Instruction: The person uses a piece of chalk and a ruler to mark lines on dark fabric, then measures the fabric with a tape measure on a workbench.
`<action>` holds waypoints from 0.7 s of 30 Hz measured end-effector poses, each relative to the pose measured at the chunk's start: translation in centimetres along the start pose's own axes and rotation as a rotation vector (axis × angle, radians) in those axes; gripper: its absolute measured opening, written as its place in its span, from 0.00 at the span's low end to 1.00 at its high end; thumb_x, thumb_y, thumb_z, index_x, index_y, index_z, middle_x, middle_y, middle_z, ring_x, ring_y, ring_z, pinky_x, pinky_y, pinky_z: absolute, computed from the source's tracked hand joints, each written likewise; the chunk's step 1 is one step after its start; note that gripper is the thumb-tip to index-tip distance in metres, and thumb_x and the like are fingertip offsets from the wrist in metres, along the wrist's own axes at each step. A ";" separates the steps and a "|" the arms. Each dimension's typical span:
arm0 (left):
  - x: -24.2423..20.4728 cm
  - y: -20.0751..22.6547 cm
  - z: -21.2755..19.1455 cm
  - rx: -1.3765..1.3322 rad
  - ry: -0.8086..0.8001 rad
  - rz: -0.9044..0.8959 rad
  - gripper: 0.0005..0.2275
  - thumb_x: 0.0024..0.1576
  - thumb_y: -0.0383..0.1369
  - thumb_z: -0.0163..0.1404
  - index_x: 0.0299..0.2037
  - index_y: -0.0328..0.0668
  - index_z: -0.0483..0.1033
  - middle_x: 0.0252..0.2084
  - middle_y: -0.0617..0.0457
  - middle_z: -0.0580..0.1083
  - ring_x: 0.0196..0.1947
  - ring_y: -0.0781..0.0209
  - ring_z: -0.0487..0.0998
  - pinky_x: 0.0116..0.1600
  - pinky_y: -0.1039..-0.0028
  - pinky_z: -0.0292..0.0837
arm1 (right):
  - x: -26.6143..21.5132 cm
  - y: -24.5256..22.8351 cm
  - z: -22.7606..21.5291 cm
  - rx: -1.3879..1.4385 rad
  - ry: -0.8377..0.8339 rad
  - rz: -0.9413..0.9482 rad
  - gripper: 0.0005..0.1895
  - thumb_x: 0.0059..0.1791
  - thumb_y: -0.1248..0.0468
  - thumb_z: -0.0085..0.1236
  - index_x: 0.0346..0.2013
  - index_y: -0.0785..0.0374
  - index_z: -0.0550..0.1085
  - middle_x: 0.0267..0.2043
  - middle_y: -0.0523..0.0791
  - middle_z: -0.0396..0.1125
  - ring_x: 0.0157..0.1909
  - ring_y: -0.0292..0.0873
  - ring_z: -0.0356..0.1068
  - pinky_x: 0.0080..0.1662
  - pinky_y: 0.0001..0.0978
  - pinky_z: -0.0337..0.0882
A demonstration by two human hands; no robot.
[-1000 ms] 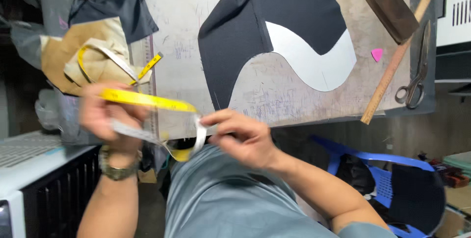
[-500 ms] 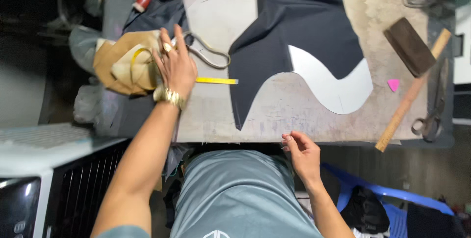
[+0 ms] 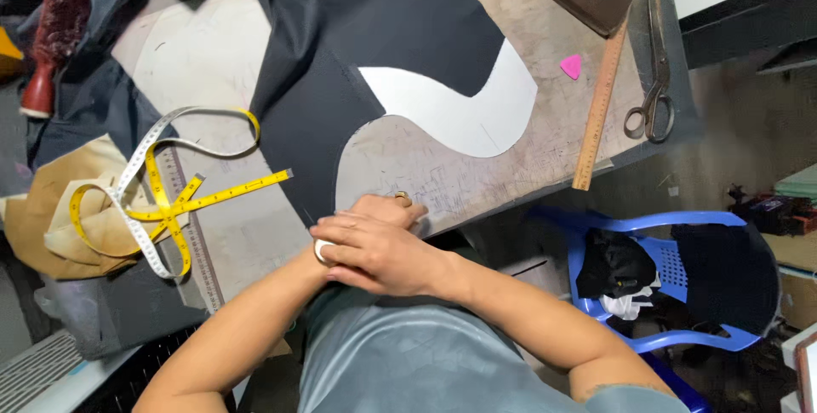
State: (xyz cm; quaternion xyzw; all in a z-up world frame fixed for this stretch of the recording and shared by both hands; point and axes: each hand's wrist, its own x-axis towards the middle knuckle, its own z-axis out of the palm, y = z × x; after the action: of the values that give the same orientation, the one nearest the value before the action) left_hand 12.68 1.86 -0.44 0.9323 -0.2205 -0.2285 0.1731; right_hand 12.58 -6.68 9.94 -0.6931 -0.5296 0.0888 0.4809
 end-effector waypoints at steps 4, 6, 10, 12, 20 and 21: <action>4.4 -6.3 -9.0 -0.367 0.046 -0.131 0.09 0.61 0.45 0.50 0.48 0.65 0.79 0.37 0.53 0.82 0.42 0.47 0.83 0.45 0.57 0.78 | -2.1 3.8 -7.2 -0.057 0.318 0.264 0.15 0.51 0.65 0.62 0.51 0.69 0.77 0.55 0.57 0.72 0.59 0.60 0.72 0.61 0.53 0.71; 7.8 -10.7 -12.3 -0.343 0.371 -0.119 0.08 0.61 0.39 0.51 0.43 0.54 0.83 0.33 0.50 0.82 0.38 0.44 0.83 0.42 0.55 0.77 | -5.2 7.7 -11.5 -0.091 0.475 0.511 0.14 0.49 0.66 0.66 0.48 0.68 0.79 0.52 0.55 0.75 0.55 0.56 0.76 0.57 0.49 0.74; 17.5 -18.6 -18.7 0.014 0.700 -0.238 0.11 0.62 0.32 0.49 0.51 0.55 0.80 0.35 0.51 0.78 0.33 0.42 0.81 0.35 0.52 0.74 | -9.9 16.0 -18.5 -0.240 0.656 1.255 0.24 0.53 0.57 0.59 0.60 0.68 0.71 0.56 0.57 0.67 0.58 0.56 0.70 0.52 0.45 0.76; 22.0 -21.2 -21.0 0.101 0.675 -0.267 0.16 0.59 0.24 0.45 0.55 0.48 0.78 0.37 0.41 0.75 0.29 0.33 0.78 0.27 0.46 0.72 | -11.1 19.1 -20.2 -0.265 0.660 1.341 0.29 0.53 0.54 0.56 0.65 0.66 0.68 0.61 0.52 0.63 0.65 0.46 0.66 0.54 0.37 0.75; 27.5 -29.8 -17.9 0.602 0.683 -0.790 0.21 0.58 0.26 0.39 0.62 0.37 0.72 0.43 0.40 0.80 0.44 0.45 0.70 0.44 0.56 0.57 | -10.9 20.6 -21.6 -0.182 0.303 1.492 0.36 0.45 0.55 0.66 0.64 0.65 0.66 0.41 0.50 0.74 0.39 0.49 0.73 0.45 0.40 0.69; 27.5 -29.9 -18.1 0.600 0.686 -0.796 0.21 0.58 0.26 0.39 0.62 0.37 0.72 0.43 0.40 0.80 0.44 0.45 0.70 0.44 0.56 0.57 | -11.8 21.1 -21.6 -0.185 0.299 1.487 0.36 0.45 0.55 0.66 0.64 0.65 0.66 0.41 0.50 0.74 0.39 0.49 0.73 0.45 0.40 0.69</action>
State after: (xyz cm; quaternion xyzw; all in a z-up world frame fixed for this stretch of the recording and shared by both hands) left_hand 53.65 17.62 -7.58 0.9718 0.1589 0.1101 -0.1351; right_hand 34.92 -28.26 0.57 -0.9094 0.1418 0.2496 0.3011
